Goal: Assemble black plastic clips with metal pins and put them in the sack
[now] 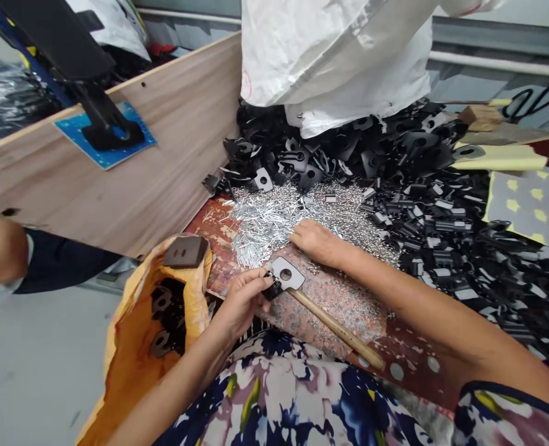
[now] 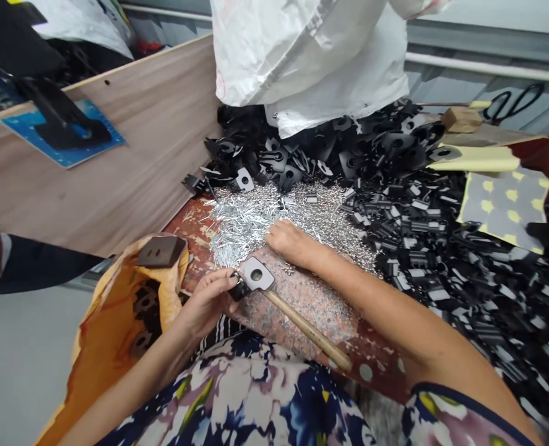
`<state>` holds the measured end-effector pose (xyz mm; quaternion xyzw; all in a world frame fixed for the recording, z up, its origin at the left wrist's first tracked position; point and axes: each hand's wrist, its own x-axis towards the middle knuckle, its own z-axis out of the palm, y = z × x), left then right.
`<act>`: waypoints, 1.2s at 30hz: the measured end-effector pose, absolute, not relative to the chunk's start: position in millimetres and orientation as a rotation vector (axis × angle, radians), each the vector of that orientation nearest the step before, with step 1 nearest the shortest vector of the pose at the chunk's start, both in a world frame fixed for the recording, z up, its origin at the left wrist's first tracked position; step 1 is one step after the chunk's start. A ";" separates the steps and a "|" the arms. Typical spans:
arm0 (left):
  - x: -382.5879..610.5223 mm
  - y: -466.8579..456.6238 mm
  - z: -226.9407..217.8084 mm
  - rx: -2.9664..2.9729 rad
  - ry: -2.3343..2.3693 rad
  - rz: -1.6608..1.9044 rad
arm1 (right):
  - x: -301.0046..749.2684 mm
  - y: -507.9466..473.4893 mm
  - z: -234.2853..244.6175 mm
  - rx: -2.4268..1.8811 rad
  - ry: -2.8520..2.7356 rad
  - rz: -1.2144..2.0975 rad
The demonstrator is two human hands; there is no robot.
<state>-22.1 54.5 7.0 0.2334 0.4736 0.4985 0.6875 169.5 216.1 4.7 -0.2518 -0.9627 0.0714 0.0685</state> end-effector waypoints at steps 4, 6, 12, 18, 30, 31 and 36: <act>-22.6 56.6 7.6 0.471 0.972 1.170 | 188.8 182.8 23.7 -0.943 -2.381 0.566; -20.3 58.3 9.4 0.432 0.957 1.196 | 194.6 154.1 35.2 -0.989 -2.111 0.745; -2.5 62.8 12.4 0.432 0.932 1.188 | 185.9 95.5 45.1 -0.874 -1.900 0.797; 11.4 57.9 10.9 0.382 0.843 1.193 | 175.9 88.4 35.1 -0.856 -1.904 0.675; 18.5 50.4 3.3 0.366 0.808 1.240 | 171.8 71.1 43.3 -0.879 -2.193 0.109; 19.6 50.1 3.6 0.381 0.818 1.256 | 169.9 70.0 42.0 -0.870 -2.236 0.043; 20.2 45.3 5.8 0.402 0.854 1.271 | 165.0 69.2 34.3 -0.912 -2.274 -0.007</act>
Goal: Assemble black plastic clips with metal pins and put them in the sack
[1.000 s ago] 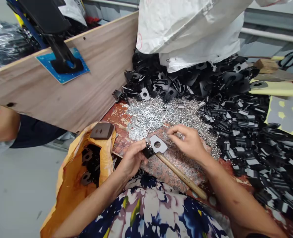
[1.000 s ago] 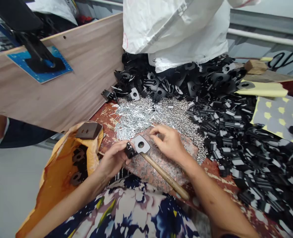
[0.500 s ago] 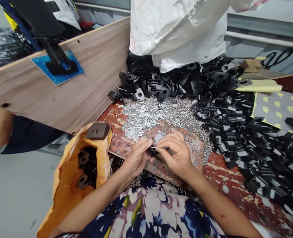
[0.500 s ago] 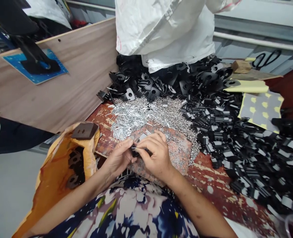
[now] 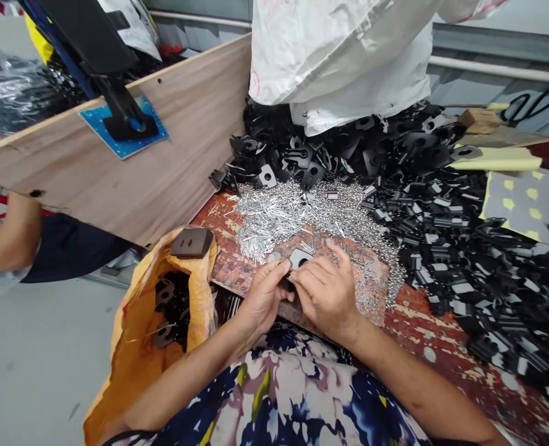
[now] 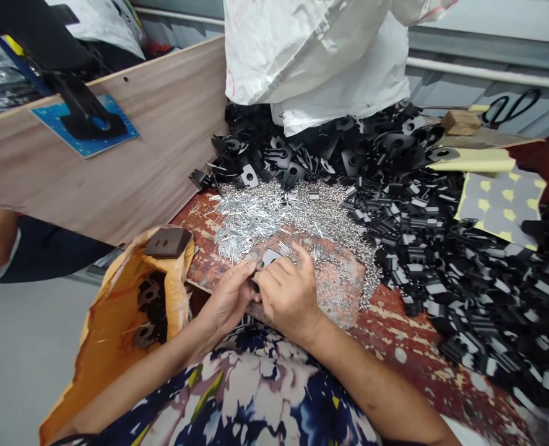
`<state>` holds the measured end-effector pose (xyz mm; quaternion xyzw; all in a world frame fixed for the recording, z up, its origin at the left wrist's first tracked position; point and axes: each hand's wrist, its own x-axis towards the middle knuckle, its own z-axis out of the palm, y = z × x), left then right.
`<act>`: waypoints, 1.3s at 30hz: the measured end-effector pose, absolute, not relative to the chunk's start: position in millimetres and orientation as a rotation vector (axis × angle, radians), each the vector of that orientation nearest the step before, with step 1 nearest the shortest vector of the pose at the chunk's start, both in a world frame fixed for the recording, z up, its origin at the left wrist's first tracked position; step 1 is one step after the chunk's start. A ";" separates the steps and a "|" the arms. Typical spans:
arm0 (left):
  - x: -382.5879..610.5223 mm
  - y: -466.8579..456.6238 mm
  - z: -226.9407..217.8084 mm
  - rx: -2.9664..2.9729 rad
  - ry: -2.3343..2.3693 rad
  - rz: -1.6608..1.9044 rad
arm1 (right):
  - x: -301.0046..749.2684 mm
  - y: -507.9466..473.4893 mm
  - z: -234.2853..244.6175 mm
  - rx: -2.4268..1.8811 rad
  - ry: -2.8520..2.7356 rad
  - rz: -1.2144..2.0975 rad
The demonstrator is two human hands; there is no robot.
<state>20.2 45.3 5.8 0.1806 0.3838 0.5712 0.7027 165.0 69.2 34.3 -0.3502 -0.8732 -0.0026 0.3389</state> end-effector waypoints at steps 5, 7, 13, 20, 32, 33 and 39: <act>-4.9 25.2 8.8 0.613 0.894 1.295 | 162.9 69.2 28.0 -0.904 -2.206 0.097; -27.1 12.9 9.9 0.811 1.086 1.282 | 166.1 67.0 23.3 -0.878 -2.326 0.210; -83.5 -19.9 -5.7 1.018 1.544 1.044 | 208.1 56.5 -5.9 -1.320 -2.720 0.012; -59.8 -15.2 -54.9 1.130 1.616 1.081 | 226.6 47.1 -5.1 -1.441 -2.767 0.308; -54.4 -11.3 -56.3 1.101 1.678 1.193 | 197.8 38.1 9.3 -0.888 -2.635 0.147; -54.2 -11.0 -56.0 1.101 1.678 1.200 | 197.8 39.1 7.5 -0.897 -2.637 0.154; -55.2 -12.1 -50.7 1.113 1.704 1.174 | 199.0 37.1 8.1 -0.928 -2.622 0.258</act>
